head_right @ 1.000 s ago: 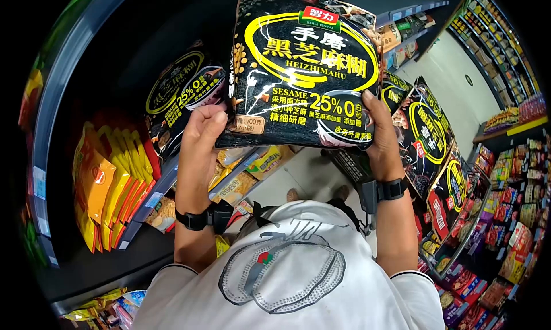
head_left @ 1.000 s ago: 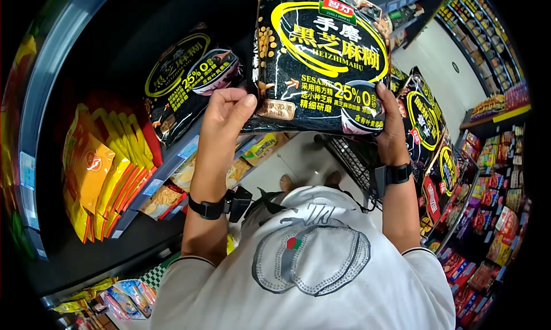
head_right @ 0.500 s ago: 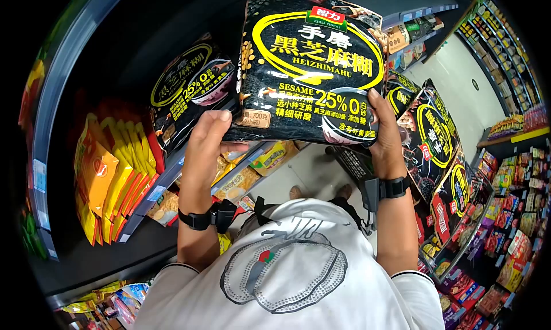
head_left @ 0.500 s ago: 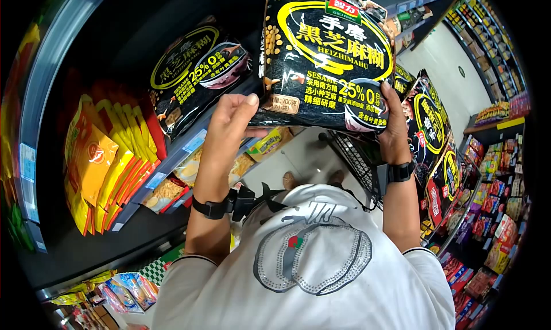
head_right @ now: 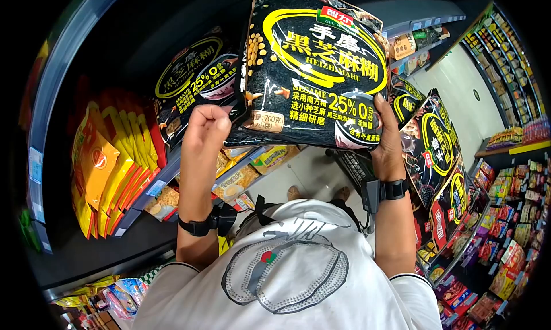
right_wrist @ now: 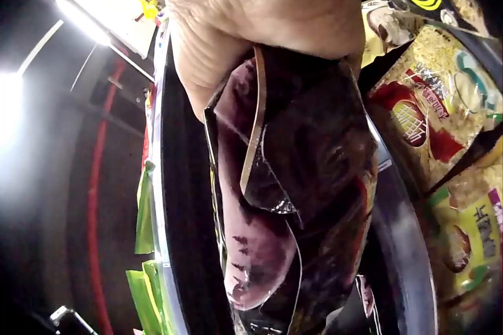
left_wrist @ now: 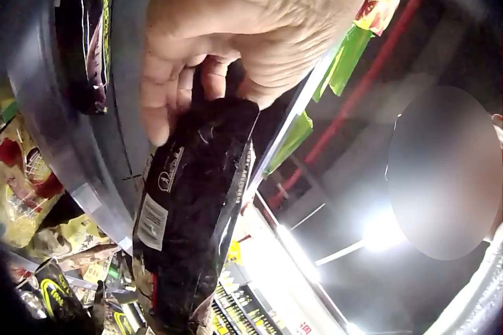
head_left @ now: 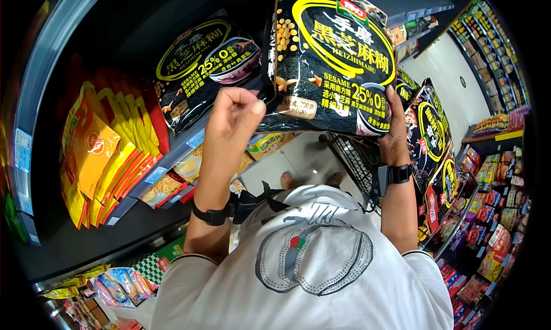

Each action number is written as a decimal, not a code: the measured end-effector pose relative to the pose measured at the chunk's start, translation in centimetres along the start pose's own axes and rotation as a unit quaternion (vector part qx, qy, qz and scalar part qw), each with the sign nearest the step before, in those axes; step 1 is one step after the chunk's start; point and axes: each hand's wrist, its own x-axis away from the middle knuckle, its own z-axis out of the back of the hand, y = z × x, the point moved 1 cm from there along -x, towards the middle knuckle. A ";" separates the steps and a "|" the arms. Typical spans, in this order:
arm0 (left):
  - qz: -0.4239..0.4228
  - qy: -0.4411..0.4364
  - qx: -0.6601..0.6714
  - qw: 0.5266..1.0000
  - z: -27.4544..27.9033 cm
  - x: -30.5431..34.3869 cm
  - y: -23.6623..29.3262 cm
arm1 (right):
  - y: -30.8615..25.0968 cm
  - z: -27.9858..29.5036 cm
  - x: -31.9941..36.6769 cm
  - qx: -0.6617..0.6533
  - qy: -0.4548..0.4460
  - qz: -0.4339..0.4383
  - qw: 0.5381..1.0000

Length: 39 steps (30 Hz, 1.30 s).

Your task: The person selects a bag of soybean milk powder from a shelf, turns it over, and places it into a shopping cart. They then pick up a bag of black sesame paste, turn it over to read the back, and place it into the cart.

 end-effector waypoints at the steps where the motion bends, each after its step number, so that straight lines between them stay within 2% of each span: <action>1: -0.018 -0.014 0.014 1.000 0.0 0.3 0.1 | 0.0 0.0 -0.1 -0.002 -0.005 0.000 1.000; 4: -0.021 -0.038 0.017 0.999 0.0 0.6 -0.2 | 0.0 0.1 -0.4 -0.001 -0.013 -0.004 1.000; 13: 0.044 -0.020 0.050 0.998 0.8 0.8 0.0 | 0.6 0.2 -1.5 -0.005 -0.022 -0.016 1.000; 16: -0.013 -0.001 0.073 0.997 0.4 0.8 -0.5 | 0.7 -0.4 -1.4 -0.008 -0.018 -0.025 0.999; 19: -0.034 0.022 0.115 0.993 0.0 0.8 -0.6 | 1.0 -0.3 -1.7 -0.019 -0.014 -0.032 0.999; 22: -0.035 0.018 0.099 0.994 0.3 0.6 -0.7 | 1.1 -0.3 -2.1 -0.015 -0.024 -0.030 0.999; 25: -0.012 0.012 0.085 0.996 1.0 0.5 -1.6 | 1.1 -0.1 -2.2 -0.029 -0.030 -0.042 0.998; 28: -0.021 0.005 0.086 0.996 1.0 0.2 -1.8 | 0.9 0.1 -2.1 0.000 -0.004 -0.010 1.000; 32: 0.053 0.000 0.114 0.992 1.9 -0.3 -3.0 | -0.5 -0.6 -1.2 0.043 0.003 -0.012 0.999; 36: 0.039 0.011 0.026 0.999 1.0 -1.6 -3.1 | -1.9 -2.1 -0.4 0.097 -0.050 0.002 0.994; 38: 0.045 -0.006 0.013 0.999 0.3 -2.4 -3.5 | -2.3 -2.8 0.2 0.111 -0.054 0.003 0.992; 39: 0.042 -0.042 -0.010 0.998 0.4 -3.1 -4.3 | -2.3 -2.4 0.1 0.125 -0.047 0.009 0.991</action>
